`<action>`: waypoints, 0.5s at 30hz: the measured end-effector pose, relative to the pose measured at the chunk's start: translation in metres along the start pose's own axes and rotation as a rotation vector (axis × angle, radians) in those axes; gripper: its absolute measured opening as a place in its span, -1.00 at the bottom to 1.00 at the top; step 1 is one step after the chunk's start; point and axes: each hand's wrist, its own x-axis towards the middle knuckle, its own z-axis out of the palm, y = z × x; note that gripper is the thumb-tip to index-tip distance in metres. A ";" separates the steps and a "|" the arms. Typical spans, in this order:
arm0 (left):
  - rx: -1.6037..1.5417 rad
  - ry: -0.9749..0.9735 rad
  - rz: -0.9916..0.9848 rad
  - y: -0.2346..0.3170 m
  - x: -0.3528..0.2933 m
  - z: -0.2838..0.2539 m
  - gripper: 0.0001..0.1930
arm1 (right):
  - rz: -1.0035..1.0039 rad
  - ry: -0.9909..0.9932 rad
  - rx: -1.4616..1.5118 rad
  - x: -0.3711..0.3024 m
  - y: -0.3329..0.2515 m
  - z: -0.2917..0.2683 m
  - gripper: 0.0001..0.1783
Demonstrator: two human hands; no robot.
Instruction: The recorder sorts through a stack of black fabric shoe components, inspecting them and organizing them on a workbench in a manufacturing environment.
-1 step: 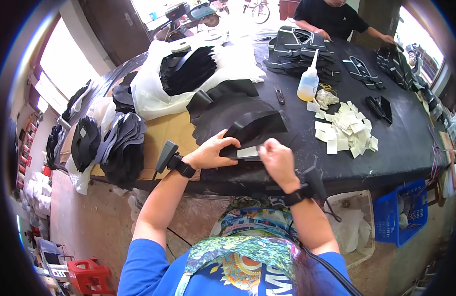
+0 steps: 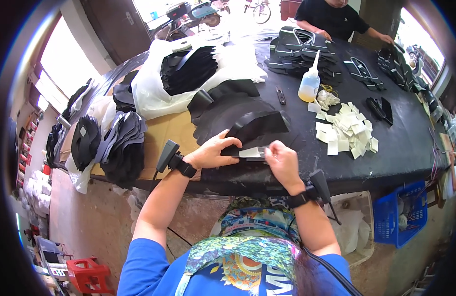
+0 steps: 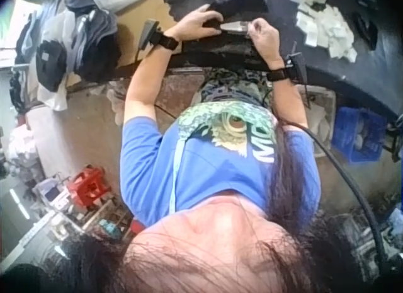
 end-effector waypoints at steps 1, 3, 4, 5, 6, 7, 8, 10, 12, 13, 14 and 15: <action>-0.063 -0.009 -0.051 0.005 0.002 -0.002 -0.62 | 0.028 0.004 0.028 -0.006 0.005 -0.005 -0.84; 0.009 0.011 0.040 0.002 0.003 -0.001 -0.71 | -0.013 0.151 0.094 -0.015 0.004 -0.014 -0.84; 0.007 0.067 0.018 -0.006 0.002 0.001 -0.73 | 0.016 0.177 0.148 -0.015 0.008 -0.022 -0.85; 0.006 0.123 -0.004 -0.012 0.000 0.003 -0.74 | 0.045 0.203 0.203 -0.015 0.014 -0.033 -0.85; 0.070 0.099 -0.029 -0.010 0.001 0.000 -0.73 | 0.217 0.111 0.555 -0.017 0.020 -0.045 -0.87; 0.066 0.099 -0.027 -0.007 0.002 -0.004 -0.73 | 0.277 0.046 0.848 -0.015 0.024 -0.050 -0.88; -0.129 0.095 -0.076 -0.004 0.004 -0.009 -0.70 | 0.301 0.024 0.989 -0.017 0.026 -0.051 -0.89; -0.317 0.183 -0.055 0.001 0.008 -0.007 -0.60 | 0.319 -0.078 1.136 -0.018 0.016 -0.049 -0.88; -0.266 0.231 0.056 0.008 0.011 0.000 -0.59 | 0.329 -0.251 1.098 -0.016 0.013 -0.037 -0.86; -0.211 0.280 0.161 0.010 0.012 0.003 -0.57 | 0.357 -0.294 1.073 -0.014 0.003 -0.031 -0.88; -0.197 0.247 0.189 0.006 0.015 0.007 -0.58 | 0.331 -0.277 0.859 -0.011 -0.002 -0.020 -0.88; -0.195 0.241 0.187 0.004 0.013 0.008 -0.58 | 0.305 -0.262 0.648 -0.007 -0.006 -0.010 -0.87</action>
